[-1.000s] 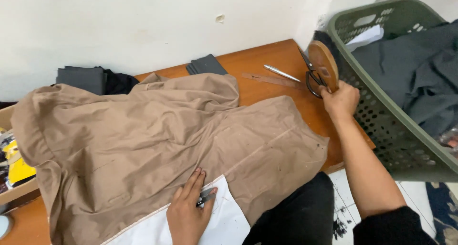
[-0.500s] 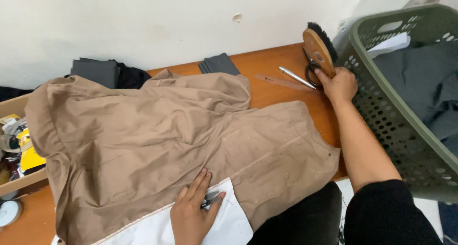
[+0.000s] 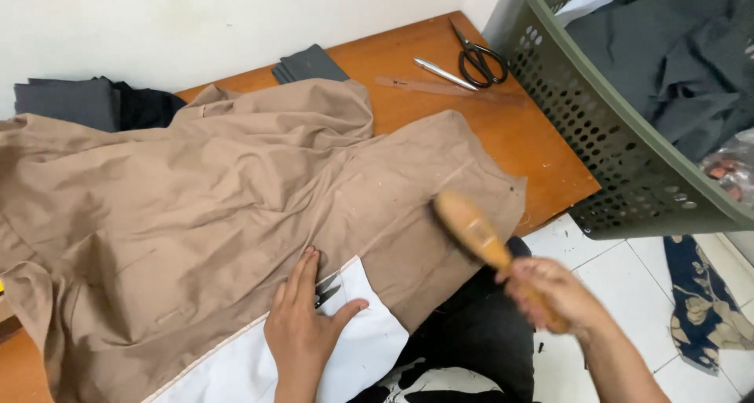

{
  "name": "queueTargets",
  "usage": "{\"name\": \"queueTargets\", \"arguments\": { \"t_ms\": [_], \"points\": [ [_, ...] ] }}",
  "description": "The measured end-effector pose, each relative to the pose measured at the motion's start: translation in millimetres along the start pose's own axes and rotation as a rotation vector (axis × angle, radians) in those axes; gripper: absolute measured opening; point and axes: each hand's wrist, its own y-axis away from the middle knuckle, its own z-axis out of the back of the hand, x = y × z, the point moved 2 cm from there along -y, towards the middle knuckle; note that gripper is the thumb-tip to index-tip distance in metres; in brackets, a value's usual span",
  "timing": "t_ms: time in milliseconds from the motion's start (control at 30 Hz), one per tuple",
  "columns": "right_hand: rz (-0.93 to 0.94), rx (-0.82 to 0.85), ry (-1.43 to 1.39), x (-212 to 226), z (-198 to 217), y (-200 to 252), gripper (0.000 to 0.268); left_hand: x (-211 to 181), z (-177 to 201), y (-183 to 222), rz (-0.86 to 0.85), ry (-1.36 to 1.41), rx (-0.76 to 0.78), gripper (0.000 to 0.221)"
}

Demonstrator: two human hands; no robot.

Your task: Trimming loose threads from a garment using snips and cleaning the fabric with a brush.

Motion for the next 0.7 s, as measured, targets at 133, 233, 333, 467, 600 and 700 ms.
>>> {"name": "queueTargets", "arguments": {
  "t_ms": [133,233,333,467,600,700],
  "points": [
    [0.274,-0.817,0.489,44,-34,31,0.030,-1,5,3,-0.103,0.019,-0.063,0.085],
    [0.361,-0.537,0.621,41,-59,21,0.034,2,0,-1,-0.010,0.052,0.022,0.090],
    [-0.083,0.234,0.264,10,-78,-6,0.035,2,2,5,-0.063,0.087,-0.038,0.089],
    [0.165,-0.325,0.539,55,-33,-38,0.026,3,1,3,0.019,0.061,0.057,0.093],
    [0.447,-0.629,0.622,87,-45,-17,0.034,6,1,2,0.021,0.109,0.127,0.095],
    [0.051,0.040,0.523,52,-111,-18,0.021,6,3,1,0.131,0.240,0.102,0.077]
  ]
}}
